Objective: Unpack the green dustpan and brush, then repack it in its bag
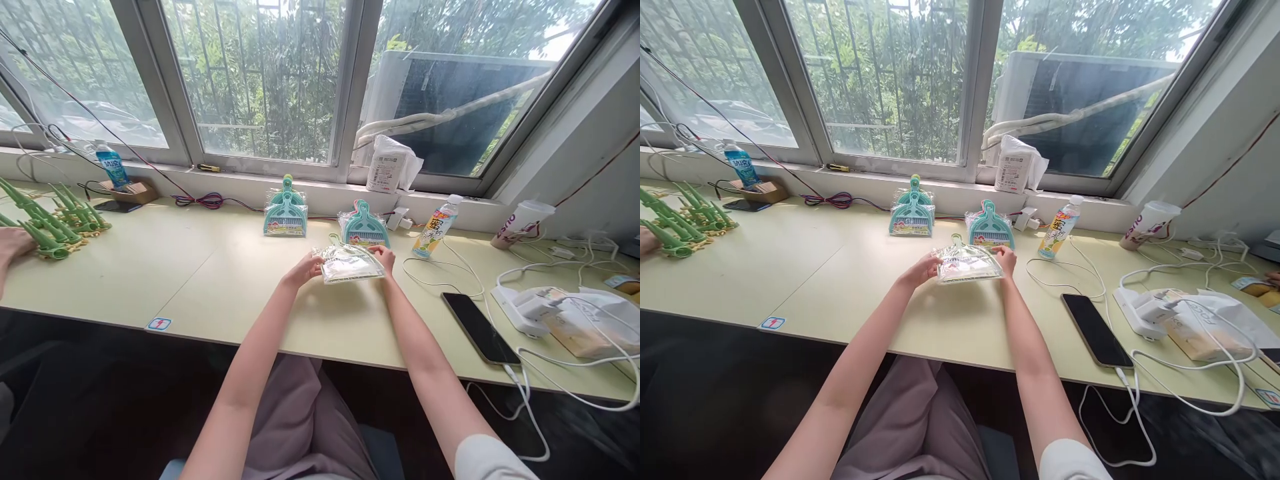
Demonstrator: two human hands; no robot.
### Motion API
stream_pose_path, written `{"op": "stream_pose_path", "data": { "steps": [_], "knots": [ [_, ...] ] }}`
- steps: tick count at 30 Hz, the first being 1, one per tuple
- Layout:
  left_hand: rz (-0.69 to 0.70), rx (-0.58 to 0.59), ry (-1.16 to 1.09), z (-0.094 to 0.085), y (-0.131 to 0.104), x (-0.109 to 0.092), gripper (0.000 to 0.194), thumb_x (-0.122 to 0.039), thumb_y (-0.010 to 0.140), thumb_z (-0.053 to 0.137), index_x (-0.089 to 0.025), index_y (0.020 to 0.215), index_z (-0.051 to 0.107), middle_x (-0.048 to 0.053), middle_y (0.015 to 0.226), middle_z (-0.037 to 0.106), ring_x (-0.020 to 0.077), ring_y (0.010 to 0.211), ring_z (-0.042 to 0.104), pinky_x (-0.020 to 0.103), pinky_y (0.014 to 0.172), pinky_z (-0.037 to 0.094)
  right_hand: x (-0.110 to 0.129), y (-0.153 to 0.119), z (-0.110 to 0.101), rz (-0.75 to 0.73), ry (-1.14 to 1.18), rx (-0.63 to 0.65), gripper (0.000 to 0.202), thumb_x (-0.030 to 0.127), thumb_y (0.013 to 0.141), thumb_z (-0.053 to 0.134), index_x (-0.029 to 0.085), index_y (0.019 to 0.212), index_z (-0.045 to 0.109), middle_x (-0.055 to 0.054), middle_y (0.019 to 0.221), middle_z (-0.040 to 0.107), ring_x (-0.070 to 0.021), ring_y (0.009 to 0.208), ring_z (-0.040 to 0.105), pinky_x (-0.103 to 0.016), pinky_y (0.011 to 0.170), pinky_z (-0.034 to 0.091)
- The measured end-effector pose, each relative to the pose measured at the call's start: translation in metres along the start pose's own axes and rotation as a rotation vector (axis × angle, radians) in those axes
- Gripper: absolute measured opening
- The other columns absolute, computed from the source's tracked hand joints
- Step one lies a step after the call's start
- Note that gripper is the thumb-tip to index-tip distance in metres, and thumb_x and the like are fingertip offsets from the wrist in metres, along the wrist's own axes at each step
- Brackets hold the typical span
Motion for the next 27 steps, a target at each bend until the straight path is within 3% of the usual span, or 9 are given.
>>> {"op": "stream_pose_path", "data": {
  "steps": [3, 5, 8, 10, 13, 16, 19, 23, 27],
  "knots": [
    [0.095, -0.055, -0.041, -0.009, 0.003, -0.008, 0.052, -0.019, 0.071, 0.066, -0.015, 0.12, 0.05, 0.009, 0.11, 0.067, 0.0179, 0.091, 0.067, 0.033, 0.087, 0.053, 0.003, -0.023, -0.013, -0.001, 0.058, -0.039, 0.043, 0.021, 0.081, 0.032, 0.014, 0.096, 0.072, -0.012, 0.097, 0.073, -0.0257, 0.092, 0.065, -0.036, 0.085, 0.048],
    [0.143, -0.092, -0.07, -0.015, 0.006, -0.01, 0.06, -0.017, 0.068, 0.068, -0.017, 0.124, 0.048, 0.008, 0.11, 0.067, 0.0171, 0.09, 0.067, 0.035, 0.089, 0.052, 0.016, -0.043, -0.024, -0.087, 0.089, -0.06, 0.046, 0.019, 0.084, 0.027, 0.014, 0.103, 0.069, -0.012, 0.103, 0.071, -0.0234, 0.093, 0.065, -0.035, 0.085, 0.049],
    [0.188, -0.147, -0.087, -0.023, 0.009, -0.009, 0.07, -0.015, 0.064, 0.072, -0.02, 0.128, 0.046, 0.006, 0.109, 0.068, 0.0173, 0.092, 0.067, 0.038, 0.091, 0.052, 0.052, -0.075, -0.042, -0.282, -0.019, -0.153, 0.045, 0.023, 0.091, 0.025, 0.02, 0.12, 0.06, -0.011, 0.121, 0.064, -0.0238, 0.112, 0.058, -0.039, 0.093, 0.046],
    [0.191, -0.144, -0.068, -0.024, 0.01, -0.007, 0.072, -0.016, 0.062, 0.075, -0.02, 0.128, 0.047, 0.007, 0.109, 0.068, 0.0195, 0.096, 0.066, 0.04, 0.092, 0.051, 0.084, -0.094, -0.041, -0.456, -0.093, -0.139, 0.043, 0.024, 0.094, 0.027, 0.023, 0.128, 0.054, -0.009, 0.13, 0.058, -0.0235, 0.125, 0.05, -0.044, 0.104, 0.039],
    [0.182, -0.089, -0.012, -0.019, 0.009, -0.003, 0.074, -0.017, 0.06, 0.077, -0.022, 0.129, 0.048, 0.009, 0.117, 0.066, 0.0223, 0.103, 0.065, 0.042, 0.093, 0.051, 0.126, -0.121, -0.019, -0.774, -0.183, 0.069, 0.038, 0.025, 0.096, 0.035, 0.026, 0.131, 0.052, -0.007, 0.137, 0.054, -0.0227, 0.132, 0.043, -0.044, 0.109, 0.033],
    [0.167, -0.092, 0.004, -0.016, 0.007, 0.0, 0.086, -0.017, 0.059, 0.079, -0.025, 0.136, 0.039, 0.009, 0.123, 0.063, 0.0226, 0.104, 0.064, 0.044, 0.092, 0.051, 0.139, -0.141, 0.001, -1.002, -0.227, 0.27, 0.031, 0.026, 0.097, 0.037, 0.027, 0.119, 0.059, -0.006, 0.123, 0.064, -0.021, 0.121, 0.053, -0.041, 0.109, 0.032],
    [0.172, -0.109, -0.011, -0.013, 0.006, -0.001, 0.095, -0.015, 0.059, 0.079, -0.027, 0.141, 0.032, 0.01, 0.125, 0.061, 0.023, 0.105, 0.064, 0.044, 0.092, 0.052, 0.13, -0.137, 0.001, -0.976, -0.209, 0.275, 0.03, 0.027, 0.099, 0.033, 0.023, 0.106, 0.063, -0.006, 0.106, 0.069, -0.0203, 0.101, 0.061, -0.038, 0.098, 0.04],
    [0.205, -0.098, -0.02, -0.008, 0.004, -0.008, 0.095, -0.015, 0.061, 0.077, -0.028, 0.142, 0.03, 0.008, 0.124, 0.062, 0.023, 0.109, 0.062, 0.045, 0.095, 0.05, 0.108, -0.114, -0.007, -0.75, -0.155, 0.207, 0.036, 0.034, 0.1, 0.029, 0.021, 0.1, 0.062, -0.009, 0.102, 0.068, -0.02, 0.084, 0.062, -0.033, 0.077, 0.045],
    [0.214, -0.12, -0.022, -0.009, 0.002, -0.011, 0.094, -0.017, 0.062, 0.076, -0.029, 0.143, 0.028, 0.007, 0.122, 0.062, 0.0214, 0.106, 0.063, 0.045, 0.095, 0.049, 0.086, -0.094, 0.001, -0.495, 0.003, 0.273, 0.049, 0.049, 0.098, 0.027, 0.021, 0.08, 0.063, -0.007, 0.083, 0.069, -0.0196, 0.073, 0.062, -0.031, 0.07, 0.045]
  ]
}}
Point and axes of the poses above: each hand's wrist, its own y-axis towards the middle knuckle, its own z-axis out of the palm, x = y × z, the point moved 8 cm from there along y, towards the middle knuckle
